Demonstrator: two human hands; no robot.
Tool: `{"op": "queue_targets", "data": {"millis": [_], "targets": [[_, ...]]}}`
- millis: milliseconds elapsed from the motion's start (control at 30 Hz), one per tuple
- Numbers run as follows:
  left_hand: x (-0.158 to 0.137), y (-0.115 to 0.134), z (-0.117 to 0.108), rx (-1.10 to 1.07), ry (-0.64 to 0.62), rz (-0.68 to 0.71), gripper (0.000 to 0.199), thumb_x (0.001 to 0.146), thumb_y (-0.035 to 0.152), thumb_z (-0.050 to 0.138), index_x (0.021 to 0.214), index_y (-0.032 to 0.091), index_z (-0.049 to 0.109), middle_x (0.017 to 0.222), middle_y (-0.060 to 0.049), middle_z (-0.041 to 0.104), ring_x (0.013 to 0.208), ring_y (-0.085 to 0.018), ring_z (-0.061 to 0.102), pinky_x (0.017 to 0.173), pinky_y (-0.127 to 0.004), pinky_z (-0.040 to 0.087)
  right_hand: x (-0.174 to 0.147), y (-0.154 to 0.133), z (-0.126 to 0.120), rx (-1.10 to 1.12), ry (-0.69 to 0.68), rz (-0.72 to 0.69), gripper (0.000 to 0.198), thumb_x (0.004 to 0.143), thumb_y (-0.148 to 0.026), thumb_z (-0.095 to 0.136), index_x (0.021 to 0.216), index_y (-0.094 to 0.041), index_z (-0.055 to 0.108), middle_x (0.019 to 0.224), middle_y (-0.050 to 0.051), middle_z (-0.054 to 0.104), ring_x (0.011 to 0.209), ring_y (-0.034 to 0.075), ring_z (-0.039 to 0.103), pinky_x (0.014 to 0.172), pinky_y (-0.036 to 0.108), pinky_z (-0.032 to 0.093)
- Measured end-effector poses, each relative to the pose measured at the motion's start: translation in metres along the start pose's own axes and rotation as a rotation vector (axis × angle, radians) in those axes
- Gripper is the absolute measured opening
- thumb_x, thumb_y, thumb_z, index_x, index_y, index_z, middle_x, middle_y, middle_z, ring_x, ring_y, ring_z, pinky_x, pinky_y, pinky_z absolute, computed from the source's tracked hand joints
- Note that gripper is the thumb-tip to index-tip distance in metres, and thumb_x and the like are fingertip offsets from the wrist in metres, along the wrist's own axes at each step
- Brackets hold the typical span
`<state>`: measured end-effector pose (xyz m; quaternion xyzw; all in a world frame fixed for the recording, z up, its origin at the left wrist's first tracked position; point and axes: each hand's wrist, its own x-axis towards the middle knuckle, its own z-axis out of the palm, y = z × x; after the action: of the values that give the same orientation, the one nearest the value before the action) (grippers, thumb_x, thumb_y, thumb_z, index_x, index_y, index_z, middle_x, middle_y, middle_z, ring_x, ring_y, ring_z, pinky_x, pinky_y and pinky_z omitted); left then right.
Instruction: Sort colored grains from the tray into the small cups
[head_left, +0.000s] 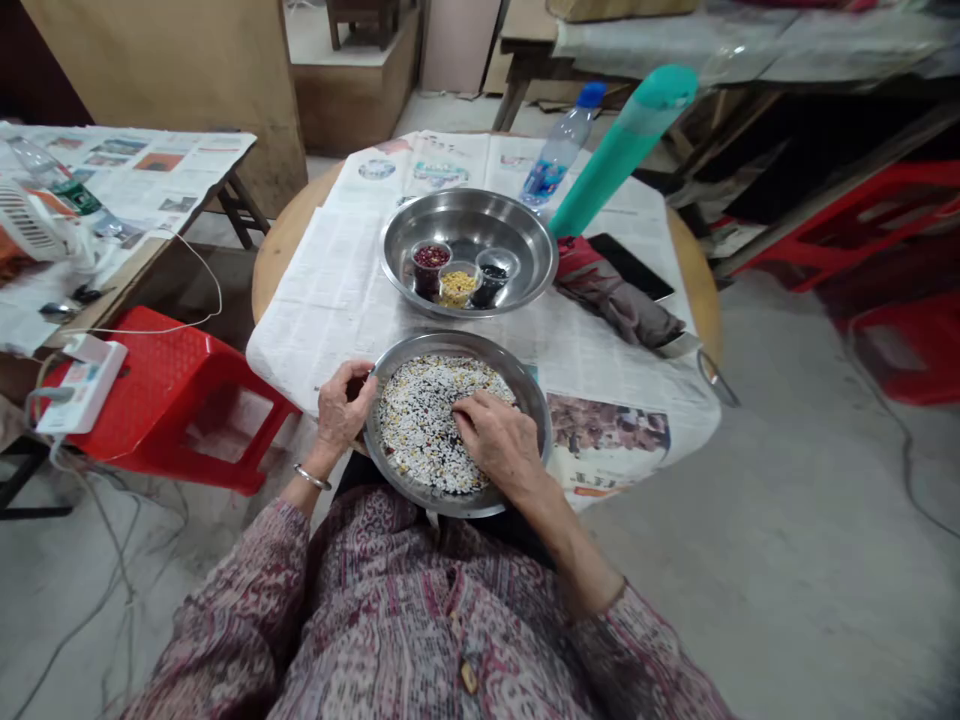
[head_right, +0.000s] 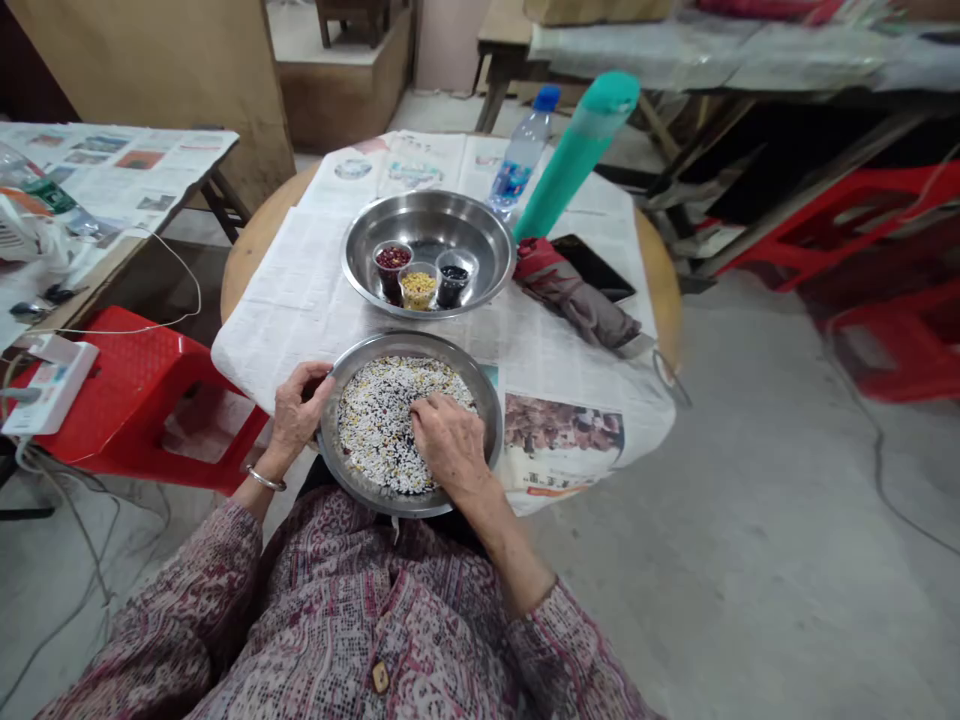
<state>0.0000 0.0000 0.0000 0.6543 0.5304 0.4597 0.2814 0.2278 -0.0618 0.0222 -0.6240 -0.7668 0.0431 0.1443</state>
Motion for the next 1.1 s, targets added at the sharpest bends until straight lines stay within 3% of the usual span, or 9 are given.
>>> {"op": "queue_targets", "data": {"millis": [767, 933, 1100], "targets": [[0.0, 0.001, 0.0, -0.049, 0.026, 0.038, 0.011, 0.086, 0.022, 0.062, 0.096, 0.018, 0.066, 0.086, -0.002, 0.071, 0.078, -0.015, 0.067, 0.074, -0.027, 0.052, 0.019, 0.0, -0.001, -0.148, -0.058, -0.013, 0.014, 0.087, -0.017, 0.05, 0.086, -0.019, 0.064, 0.088, 0.009, 0.071, 0.08, 0.023, 0.064, 0.067, 0.032, 0.038], [-0.001, 0.001, 0.0, -0.035, 0.024, 0.029, 0.011, 0.087, 0.023, 0.061, 0.096, 0.019, 0.067, 0.085, -0.002, 0.071, 0.077, -0.015, 0.066, 0.074, -0.026, 0.052, 0.018, 0.004, -0.013, 0.108, 0.057, 0.078, 0.014, 0.086, -0.02, 0.051, 0.084, -0.021, 0.065, 0.089, 0.005, 0.073, 0.078, 0.02, 0.065, 0.067, 0.03, 0.041], [-0.001, 0.0, 0.0, -0.013, 0.029, 0.024, 0.012, 0.087, 0.024, 0.062, 0.096, 0.019, 0.066, 0.085, -0.002, 0.071, 0.077, -0.015, 0.066, 0.074, -0.026, 0.052, 0.017, 0.017, -0.024, 0.512, 0.13, 0.234, 0.009, 0.081, -0.024, 0.053, 0.078, -0.021, 0.061, 0.074, 0.001, 0.068, 0.062, 0.014, 0.059, 0.063, 0.027, 0.044]]}}
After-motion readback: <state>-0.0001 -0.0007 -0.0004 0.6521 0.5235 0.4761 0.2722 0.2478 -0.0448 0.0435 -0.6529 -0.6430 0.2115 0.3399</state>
